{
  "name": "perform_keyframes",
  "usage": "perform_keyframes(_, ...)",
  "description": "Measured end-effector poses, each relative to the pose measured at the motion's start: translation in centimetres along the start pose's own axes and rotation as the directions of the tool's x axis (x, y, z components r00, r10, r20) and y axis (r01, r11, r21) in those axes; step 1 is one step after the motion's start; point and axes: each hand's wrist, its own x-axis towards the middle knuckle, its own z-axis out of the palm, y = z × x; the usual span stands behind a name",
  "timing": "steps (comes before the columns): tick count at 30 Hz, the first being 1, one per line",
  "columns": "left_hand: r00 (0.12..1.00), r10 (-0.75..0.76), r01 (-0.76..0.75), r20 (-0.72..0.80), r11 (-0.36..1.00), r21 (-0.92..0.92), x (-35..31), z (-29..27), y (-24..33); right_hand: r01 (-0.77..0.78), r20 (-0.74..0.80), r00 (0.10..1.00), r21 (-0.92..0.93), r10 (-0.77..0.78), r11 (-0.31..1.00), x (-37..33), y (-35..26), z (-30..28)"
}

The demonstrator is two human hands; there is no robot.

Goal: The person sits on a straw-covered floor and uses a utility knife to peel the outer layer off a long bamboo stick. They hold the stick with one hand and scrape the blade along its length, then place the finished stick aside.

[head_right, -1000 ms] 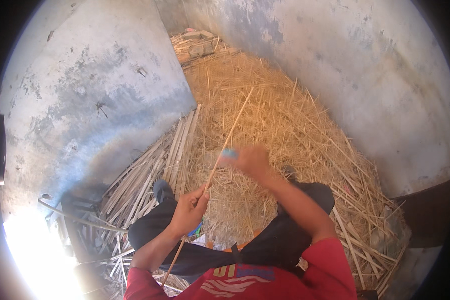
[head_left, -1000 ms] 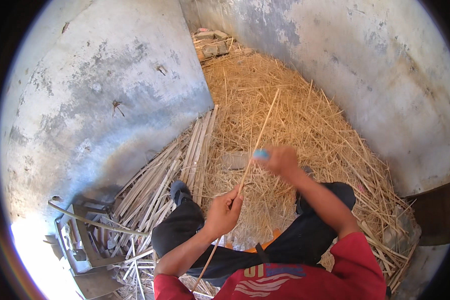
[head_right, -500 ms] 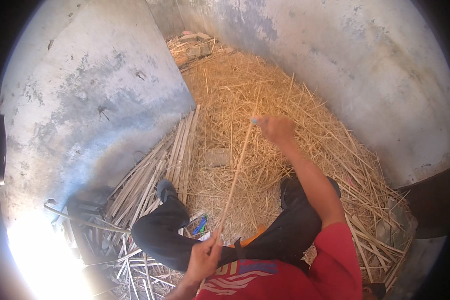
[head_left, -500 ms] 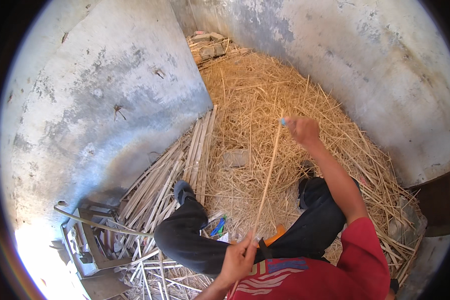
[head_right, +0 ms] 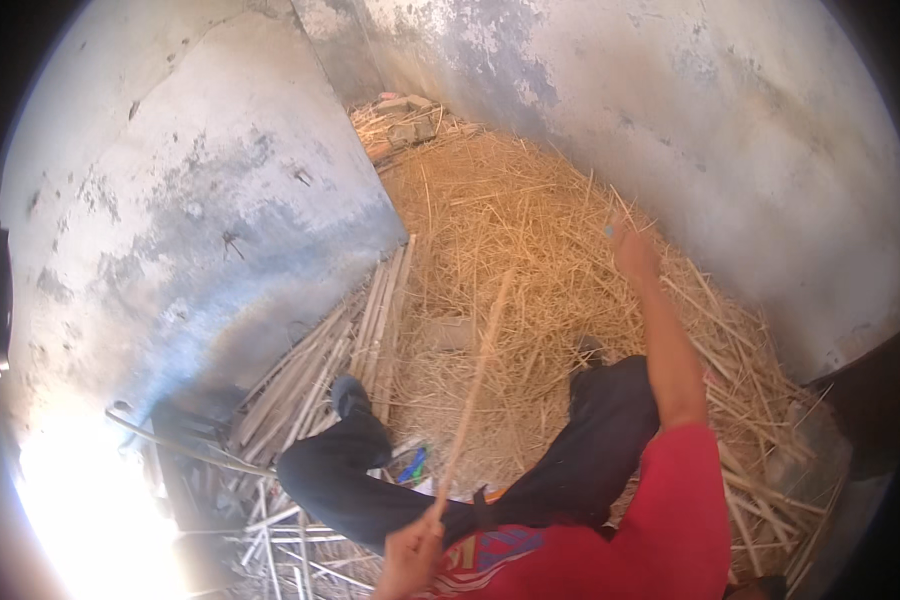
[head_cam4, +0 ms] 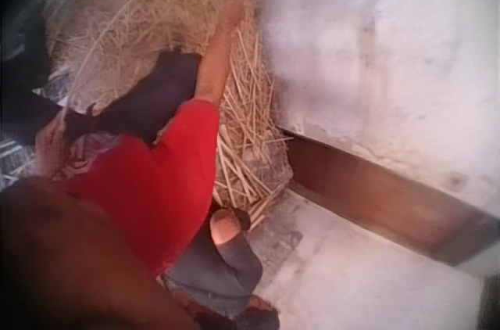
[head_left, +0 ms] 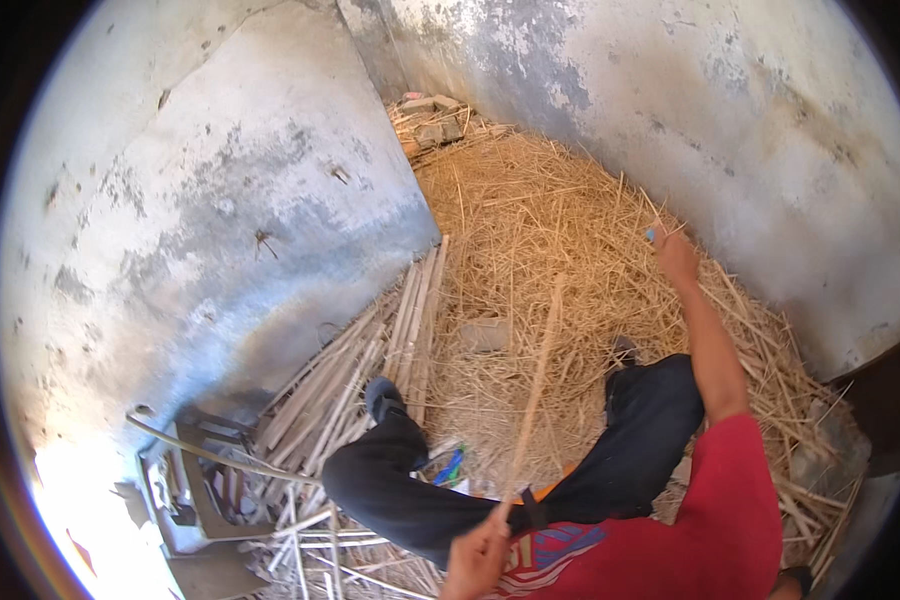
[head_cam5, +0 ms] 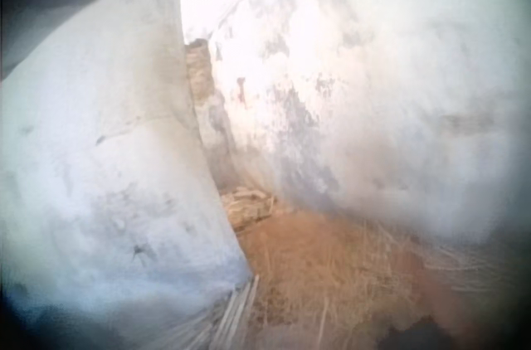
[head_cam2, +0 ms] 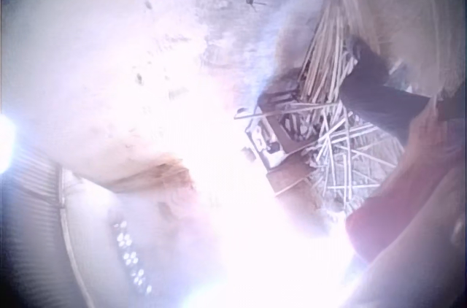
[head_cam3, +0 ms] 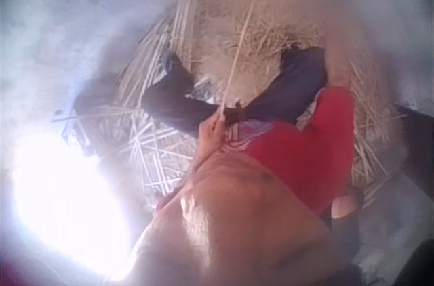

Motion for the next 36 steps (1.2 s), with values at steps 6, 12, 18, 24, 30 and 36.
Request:
perform_keyframes(6,0.99,-0.13,0.14,0.057,0.965,-0.22,2.6,0.9,0.0,0.214,0.153,0.924,0.555,-0.351,0.804,-7.2,-7.3,0.1)
perform_keyframes(12,0.991,-0.084,0.105,0.108,0.972,-0.21,2.7,1.2,-0.1,-0.047,0.337,0.863,0.795,-0.376,0.605,-10.9,-10.4,-1.0)
perform_keyframes(18,0.96,-0.186,0.253,0.207,0.894,-0.37,6.2,1.2,-1.3,-0.23,0.372,0.827,0.908,-0.422,0.35,-12.1,-10.9,0.6)
perform_keyframes(24,0.979,-0.197,0.202,0.05,0.909,-0.364,8.0,1.0,-1.3,0.409,0.145,0.839,0.466,-0.524,0.785,-13.9,-12.4,0.6)
perform_keyframes(30,0.989,-0.144,0.13,0.039,0.699,-0.703,13.5,-0.3,0.0,0.739,0.226,0.561,0.296,-0.797,0.605,-23.0,-14.3,0.2)
perform_keyframes(36,0.997,-0.053,0.081,0.061,0.701,-0.709,14.8,-0.4,2.1,0.794,0.029,0.538,0.318,-0.842,0.518,-22.5,-13.6,2.2)
